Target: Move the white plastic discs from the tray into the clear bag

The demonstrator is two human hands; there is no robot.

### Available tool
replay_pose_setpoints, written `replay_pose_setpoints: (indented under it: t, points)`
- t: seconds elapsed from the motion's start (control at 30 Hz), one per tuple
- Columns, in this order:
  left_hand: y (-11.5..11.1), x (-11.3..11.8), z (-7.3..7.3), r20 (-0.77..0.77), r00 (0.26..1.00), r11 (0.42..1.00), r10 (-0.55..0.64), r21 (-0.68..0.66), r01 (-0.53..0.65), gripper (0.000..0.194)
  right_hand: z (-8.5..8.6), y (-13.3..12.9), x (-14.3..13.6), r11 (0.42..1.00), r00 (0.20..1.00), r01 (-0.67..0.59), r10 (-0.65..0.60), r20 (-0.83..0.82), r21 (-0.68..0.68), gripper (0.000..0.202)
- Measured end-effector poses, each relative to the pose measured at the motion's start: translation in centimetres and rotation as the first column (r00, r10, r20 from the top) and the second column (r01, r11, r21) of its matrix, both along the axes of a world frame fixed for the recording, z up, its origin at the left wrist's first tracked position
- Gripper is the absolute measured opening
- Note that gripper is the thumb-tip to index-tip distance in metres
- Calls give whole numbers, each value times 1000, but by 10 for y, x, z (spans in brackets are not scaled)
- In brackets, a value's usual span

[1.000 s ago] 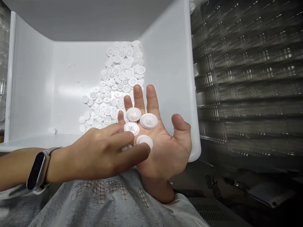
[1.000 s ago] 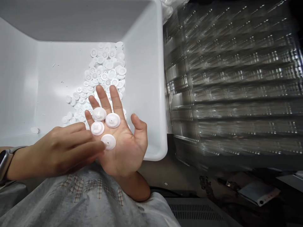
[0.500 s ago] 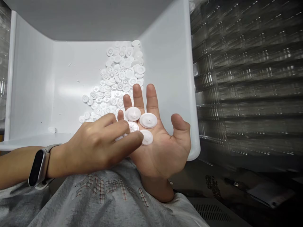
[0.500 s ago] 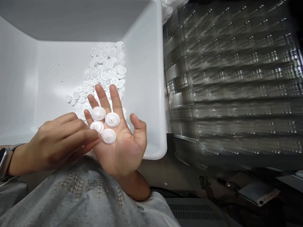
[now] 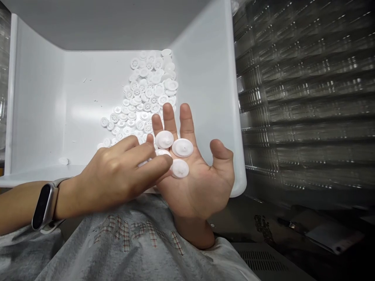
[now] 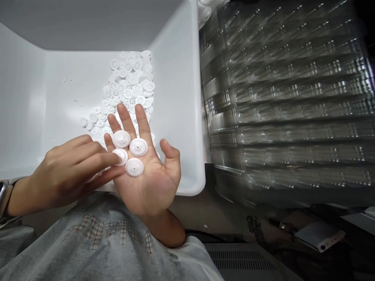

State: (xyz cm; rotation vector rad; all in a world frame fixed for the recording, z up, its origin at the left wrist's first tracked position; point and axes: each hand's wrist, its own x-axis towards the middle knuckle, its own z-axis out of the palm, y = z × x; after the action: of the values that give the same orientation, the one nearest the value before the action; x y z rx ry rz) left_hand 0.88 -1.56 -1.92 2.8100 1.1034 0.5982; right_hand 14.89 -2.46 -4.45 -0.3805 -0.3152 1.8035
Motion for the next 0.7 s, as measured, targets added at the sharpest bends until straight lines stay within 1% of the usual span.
replay_pose_setpoints:
  t: [0.1, 0.17, 0.27, 0.33, 0.5, 0.6, 0.7]
  points:
    - [-1, 0, 1, 24, 1000, 999, -17, -47, 18, 13, -1, 0, 1, 1000, 999, 19, -19, -36, -13, 45]
    - [-1, -1, 3, 86, 996, 987, -32, -151, 45, 14, -2, 0, 1, 1000, 998, 27, -27, -59, -8, 45]
    - [3, -3, 6, 229, 973, 939, -25, -328, 101, 10, -2, 1, 2, 999, 996, 40, -40, -77, -3, 45]
    - [6, -5, 7, 283, 959, 920, -12, -372, 121, 8, -2, 1, 2, 998, 996, 55, -55, -71, -8, 45]
    - [10, -8, 4, 288, 957, 931, 18, -355, 90, 15, -1, 1, 2, 997, 997, 71, -71, -27, -1, 45]
    - [10, -7, 0, 269, 963, 956, -2, -281, 81, 22, -1, 1, 2, 998, 997, 70, -70, -23, 1, 45]
    - [9, -5, -3, 228, 974, 976, -10, -211, 60, 23, -2, 1, 1, 997, 997, 78, -78, -11, 3, 45]
